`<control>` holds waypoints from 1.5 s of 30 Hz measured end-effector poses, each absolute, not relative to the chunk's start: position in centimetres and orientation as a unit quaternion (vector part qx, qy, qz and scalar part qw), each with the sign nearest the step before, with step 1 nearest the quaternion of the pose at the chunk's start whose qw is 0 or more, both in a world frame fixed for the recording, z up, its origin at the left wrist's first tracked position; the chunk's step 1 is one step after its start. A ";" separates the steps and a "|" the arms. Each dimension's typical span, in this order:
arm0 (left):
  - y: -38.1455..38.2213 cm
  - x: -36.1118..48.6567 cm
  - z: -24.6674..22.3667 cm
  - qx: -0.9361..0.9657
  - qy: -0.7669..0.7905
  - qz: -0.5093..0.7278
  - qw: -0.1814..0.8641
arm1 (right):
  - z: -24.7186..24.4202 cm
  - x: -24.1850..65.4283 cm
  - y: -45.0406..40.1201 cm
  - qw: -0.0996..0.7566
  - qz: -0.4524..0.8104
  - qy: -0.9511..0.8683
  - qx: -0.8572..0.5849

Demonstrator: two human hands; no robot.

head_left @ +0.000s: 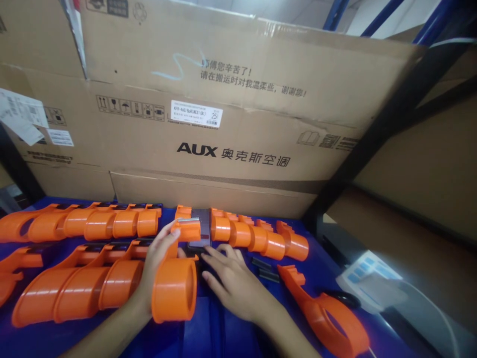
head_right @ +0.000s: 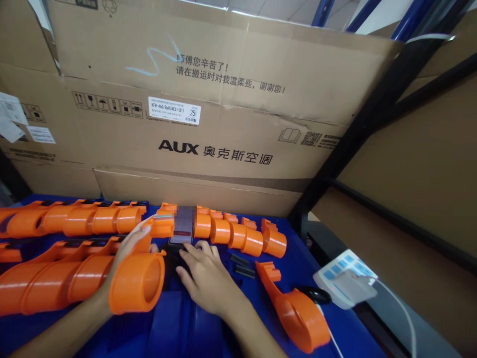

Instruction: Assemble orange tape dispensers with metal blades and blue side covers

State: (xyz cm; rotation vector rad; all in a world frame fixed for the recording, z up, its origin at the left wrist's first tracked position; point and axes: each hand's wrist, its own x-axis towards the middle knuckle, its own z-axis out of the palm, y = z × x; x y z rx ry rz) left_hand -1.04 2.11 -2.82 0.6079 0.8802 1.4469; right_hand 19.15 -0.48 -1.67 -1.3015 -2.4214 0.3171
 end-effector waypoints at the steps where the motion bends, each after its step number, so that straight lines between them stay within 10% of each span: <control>1: 2.2 -1.0 -2.9 0.268 0.381 0.624 0.628 | -1.6 19.1 -0.4 0.177 0.116 -0.863 -0.458; 45: 1.1 0.4 -2.7 0.420 0.401 0.585 0.566 | -2.5 19.6 0.8 0.253 0.114 -0.853 -0.443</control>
